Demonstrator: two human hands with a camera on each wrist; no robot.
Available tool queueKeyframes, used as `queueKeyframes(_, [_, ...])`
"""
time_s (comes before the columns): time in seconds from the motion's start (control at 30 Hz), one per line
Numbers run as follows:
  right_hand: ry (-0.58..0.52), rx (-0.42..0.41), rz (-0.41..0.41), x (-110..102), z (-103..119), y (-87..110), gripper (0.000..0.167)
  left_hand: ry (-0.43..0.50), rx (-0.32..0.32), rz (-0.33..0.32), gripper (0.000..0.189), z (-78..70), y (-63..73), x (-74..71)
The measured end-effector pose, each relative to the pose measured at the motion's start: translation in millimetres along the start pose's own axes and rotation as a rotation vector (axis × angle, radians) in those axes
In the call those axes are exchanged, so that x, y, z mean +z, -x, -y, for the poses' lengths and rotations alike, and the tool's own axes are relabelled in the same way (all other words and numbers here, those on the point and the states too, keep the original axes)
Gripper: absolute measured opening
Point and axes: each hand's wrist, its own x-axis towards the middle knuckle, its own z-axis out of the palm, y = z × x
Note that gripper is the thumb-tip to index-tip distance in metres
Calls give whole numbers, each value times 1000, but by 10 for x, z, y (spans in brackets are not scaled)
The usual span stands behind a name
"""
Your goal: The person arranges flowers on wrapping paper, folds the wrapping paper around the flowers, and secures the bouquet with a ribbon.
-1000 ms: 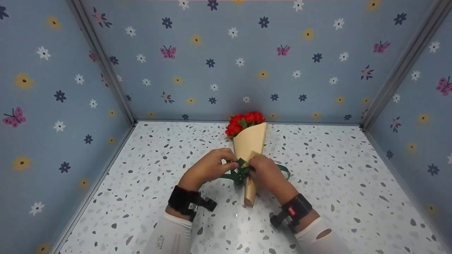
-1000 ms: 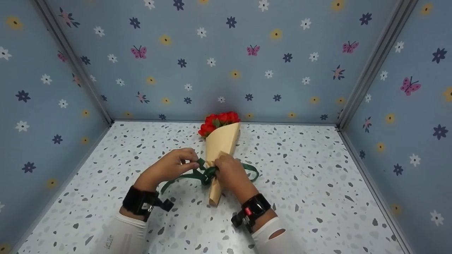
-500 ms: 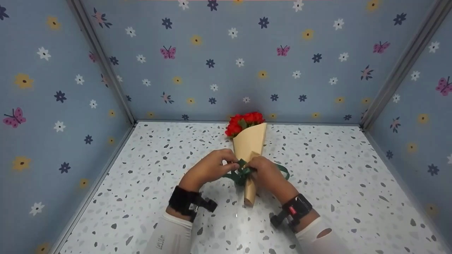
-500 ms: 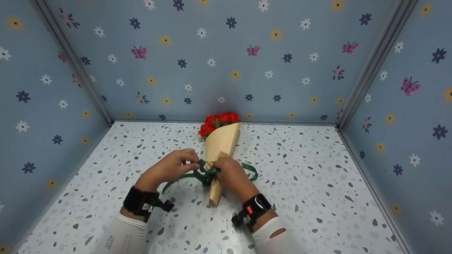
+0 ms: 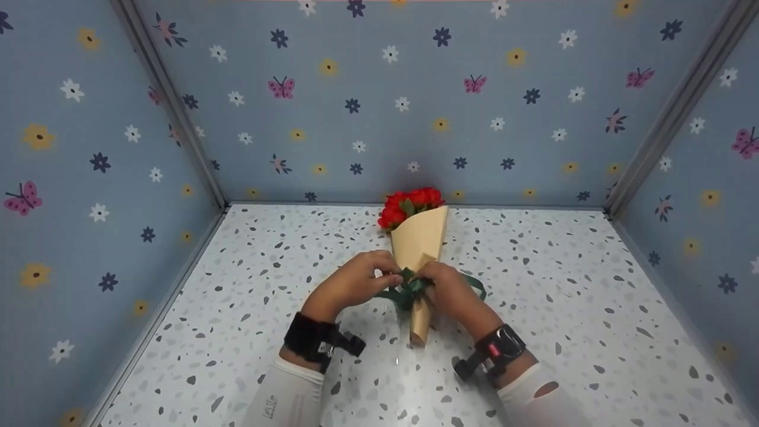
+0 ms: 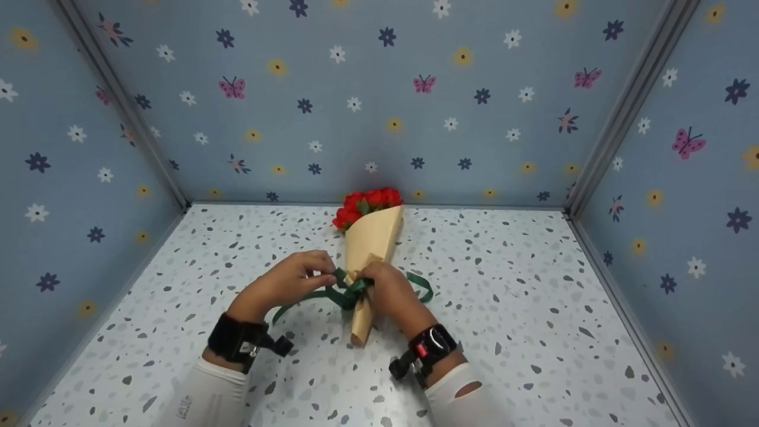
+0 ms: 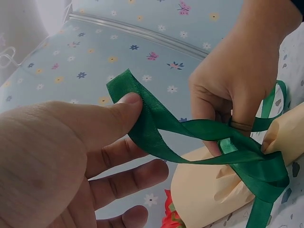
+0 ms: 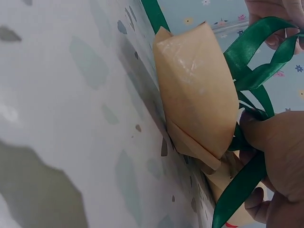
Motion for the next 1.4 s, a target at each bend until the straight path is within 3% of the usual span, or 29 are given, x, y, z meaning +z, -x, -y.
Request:
queueKeyframes(0.13, [58,-60,-26,18,-5,0,23,-1,3,1,13,-9,2,-1])
queueKeyframes(0.3, [102,-48,-53,34,13,3,24,-2,-1,8,14,-31,11,-3])
queueKeyframes(0.6, [-49,92,-4,18,-2,6,27,4,-13,22,17,-25,6,5])
queueKeyframes(1.03, [-71,52,0,0,-20,-14,23,5,-31,38,16,-24,-2,17])
queueKeyframes(1.27, [-133,128,-34,21,-13,-13,31,12,-25,40,17,-36,0,18])
queueKeyframes(1.4, [-123,121,-72,29,-15,-18,30,7,-16,41,17,-37,2,21])
